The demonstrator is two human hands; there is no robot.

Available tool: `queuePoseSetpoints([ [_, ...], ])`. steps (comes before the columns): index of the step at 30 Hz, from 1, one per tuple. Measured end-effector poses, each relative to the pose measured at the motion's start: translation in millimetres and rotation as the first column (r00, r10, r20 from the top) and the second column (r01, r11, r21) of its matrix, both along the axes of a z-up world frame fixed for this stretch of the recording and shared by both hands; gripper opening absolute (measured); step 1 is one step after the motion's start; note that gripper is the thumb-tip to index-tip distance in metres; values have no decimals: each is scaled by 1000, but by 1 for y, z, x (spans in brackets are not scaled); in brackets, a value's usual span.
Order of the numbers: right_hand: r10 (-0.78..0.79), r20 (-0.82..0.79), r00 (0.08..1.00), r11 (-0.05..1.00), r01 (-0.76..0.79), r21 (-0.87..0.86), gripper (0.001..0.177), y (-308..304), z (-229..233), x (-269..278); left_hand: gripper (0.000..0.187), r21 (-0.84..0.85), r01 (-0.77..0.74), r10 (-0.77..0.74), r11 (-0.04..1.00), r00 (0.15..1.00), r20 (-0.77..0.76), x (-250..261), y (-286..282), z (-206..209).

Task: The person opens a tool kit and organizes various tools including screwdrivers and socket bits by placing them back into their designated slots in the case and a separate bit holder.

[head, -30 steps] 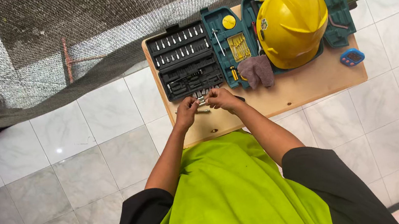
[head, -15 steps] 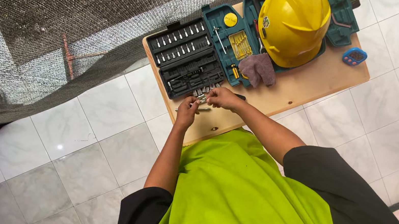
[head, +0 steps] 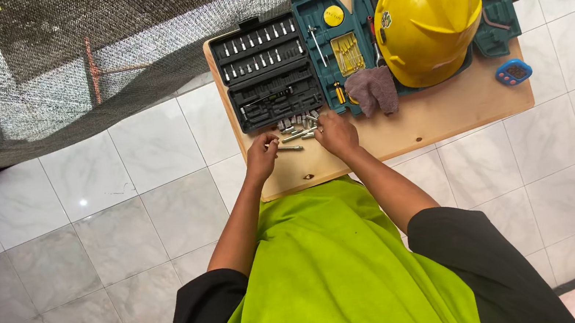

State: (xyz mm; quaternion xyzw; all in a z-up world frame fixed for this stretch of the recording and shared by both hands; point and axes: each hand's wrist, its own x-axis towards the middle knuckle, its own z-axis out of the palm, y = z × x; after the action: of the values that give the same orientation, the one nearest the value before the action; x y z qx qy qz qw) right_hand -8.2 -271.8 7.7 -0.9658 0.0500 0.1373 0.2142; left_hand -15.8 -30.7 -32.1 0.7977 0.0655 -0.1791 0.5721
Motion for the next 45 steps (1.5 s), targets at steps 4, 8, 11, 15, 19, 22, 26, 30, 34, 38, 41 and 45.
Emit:
queuePoseSetpoints([
  [4,8,103,995,999,-12,43,25,7,6,23,22,-39,15,-15,999,1000,-3,-1,-2,1],
  [8,82,142,986,996,-86,23,27,21,6,63,22,0,-8,8,1000,1000,7,1,0,8],
  [11,162,251,954,986,-166,-7,35,31,4,82,21,7,-35,35,999,999,28,4,2,15],
  [15,337,316,887,941,-327,-85,31,39,-8,95,21,18,-87,87,996,996,18,-2,8,23],
  [19,468,327,821,879,-395,-267,19,41,-30,109,20,49,-116,117,992,993,-8,-5,21,29],
  [22,535,309,787,838,-446,-313,18,41,-40,114,20,39,-142,141,989,990,18,-6,28,30],
  [26,537,298,789,839,-465,-282,15,40,-43,117,19,47,-136,135,990,991,20,-3,27,29],
  [30,552,282,785,830,-485,-276,11,40,-45,121,20,32,-98,98,995,995,1,2,20,31],
  [34,591,280,757,802,-516,-299,11,37,-46,124,21,53,-60,62,997,998,-28,6,13,32],
  [38,524,328,786,850,-459,-258,11,34,-45,121,21,35,-36,36,999,999,2,12,11,30],
  [41,392,343,854,920,-354,-169,11,31,-42,104,21,21,-25,25,999,1000,12,8,11,25],
  [45,342,277,898,939,-339,-60,13,10,-28,75,21,-4,-25,25,1000,1000,-3,10,11,15],
])
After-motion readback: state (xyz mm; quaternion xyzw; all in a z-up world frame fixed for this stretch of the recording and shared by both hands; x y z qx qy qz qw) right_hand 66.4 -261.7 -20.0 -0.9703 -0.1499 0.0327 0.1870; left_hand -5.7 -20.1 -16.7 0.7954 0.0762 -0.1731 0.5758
